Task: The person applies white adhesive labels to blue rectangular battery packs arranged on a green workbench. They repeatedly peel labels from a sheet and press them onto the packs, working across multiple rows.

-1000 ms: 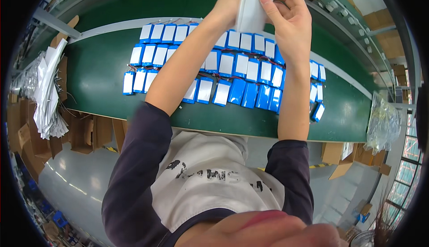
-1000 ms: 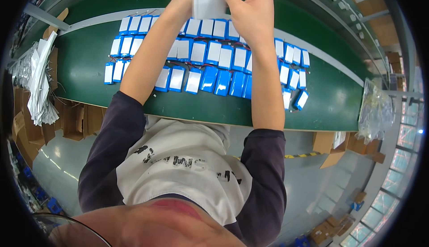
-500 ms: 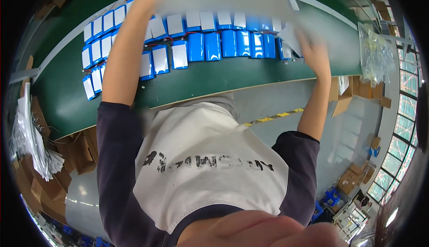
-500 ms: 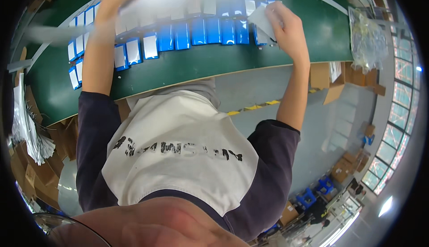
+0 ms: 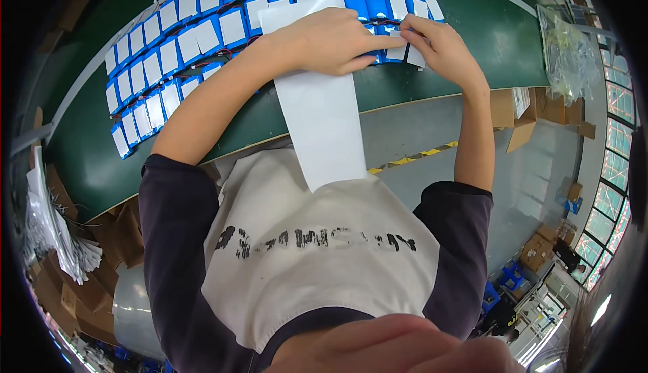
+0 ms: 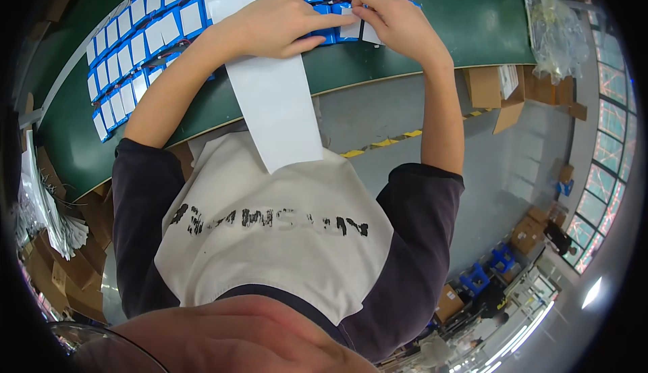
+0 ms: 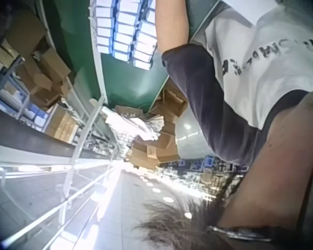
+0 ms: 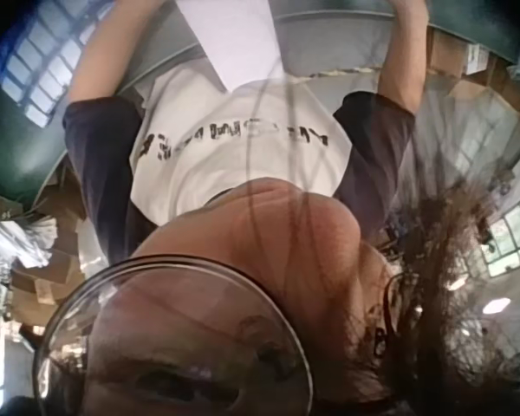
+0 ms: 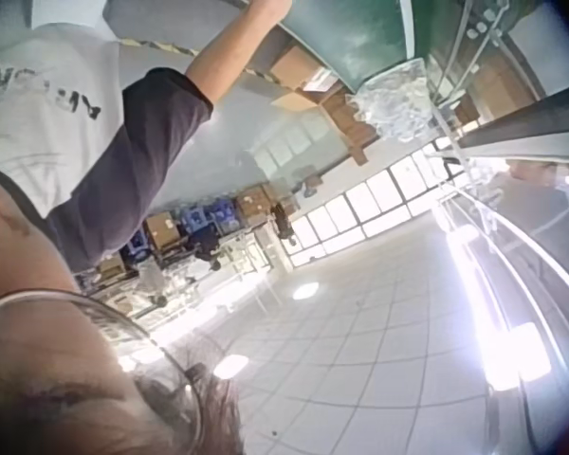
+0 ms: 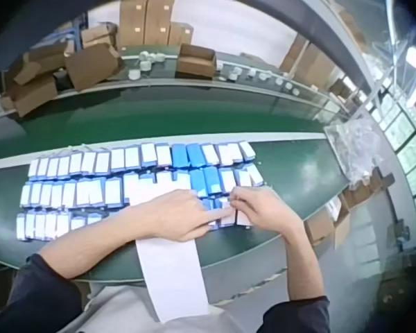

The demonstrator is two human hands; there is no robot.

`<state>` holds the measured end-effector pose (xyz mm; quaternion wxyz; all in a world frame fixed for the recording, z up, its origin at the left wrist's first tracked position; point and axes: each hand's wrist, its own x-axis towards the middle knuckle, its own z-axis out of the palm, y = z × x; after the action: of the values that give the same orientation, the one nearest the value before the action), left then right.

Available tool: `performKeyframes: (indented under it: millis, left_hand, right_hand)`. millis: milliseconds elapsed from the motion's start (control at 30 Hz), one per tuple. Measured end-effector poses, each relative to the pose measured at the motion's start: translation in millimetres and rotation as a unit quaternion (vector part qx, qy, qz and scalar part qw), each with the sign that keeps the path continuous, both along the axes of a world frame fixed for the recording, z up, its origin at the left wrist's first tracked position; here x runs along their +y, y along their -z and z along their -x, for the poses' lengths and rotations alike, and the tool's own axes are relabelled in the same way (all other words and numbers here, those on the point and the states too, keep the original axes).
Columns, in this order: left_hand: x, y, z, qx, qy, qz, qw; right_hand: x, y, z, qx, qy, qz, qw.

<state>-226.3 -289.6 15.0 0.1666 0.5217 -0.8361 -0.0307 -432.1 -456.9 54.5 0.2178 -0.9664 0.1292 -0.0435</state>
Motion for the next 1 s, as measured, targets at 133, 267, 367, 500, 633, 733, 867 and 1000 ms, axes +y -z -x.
performKeyframes:
  millis: [133,267,367,500,633,733,867,1000]
  left_hand:
    - [-1.1,9.1,5.9,-0.033,-0.021,0.007,0.999]
    - [-1.7,5.5,10.4,0.018,-0.044,0.003,0.999]
    - [-5.5,23.8,6.6,0.068,-0.027,0.095,0.993]
    - [-3.8,11.1,-2.0,0.035,-0.050,0.044,0.997]
    - [-11.5,8.7,-19.1,0.015,-0.148,0.067,0.987]
    - [-17.6,22.1,-30.4,0.067,-0.198,0.112,0.971]
    - [-19.6,25.2,-28.6,0.046,-0.201,0.095,0.974]
    - [-22.2,35.2,-22.9,-0.036,-0.205,0.094,0.974]
  right_hand:
    - [1.9,2.7,-7.6,-0.014,0.018,0.079,0.997]
    - [0.2,-26.4,-6.2,-0.100,0.121,0.075,0.985]
    - [11.1,-57.6,-23.8,-0.123,0.122,0.011,0.985]
    - [9.2,-52.2,-49.9,-0.113,0.038,-0.016,0.993]
    - [-6.1,-45.1,-68.7,-0.070,-0.016,-0.027,0.997]
    - [-13.2,-43.1,-76.3,-0.026,-0.038,-0.061,0.997]
    - [-25.5,-30.5,-76.4,-0.015,-0.058,-0.063,0.996]
    - [-16.0,-28.9,-83.0,-0.041,-0.039,0.021,0.998]
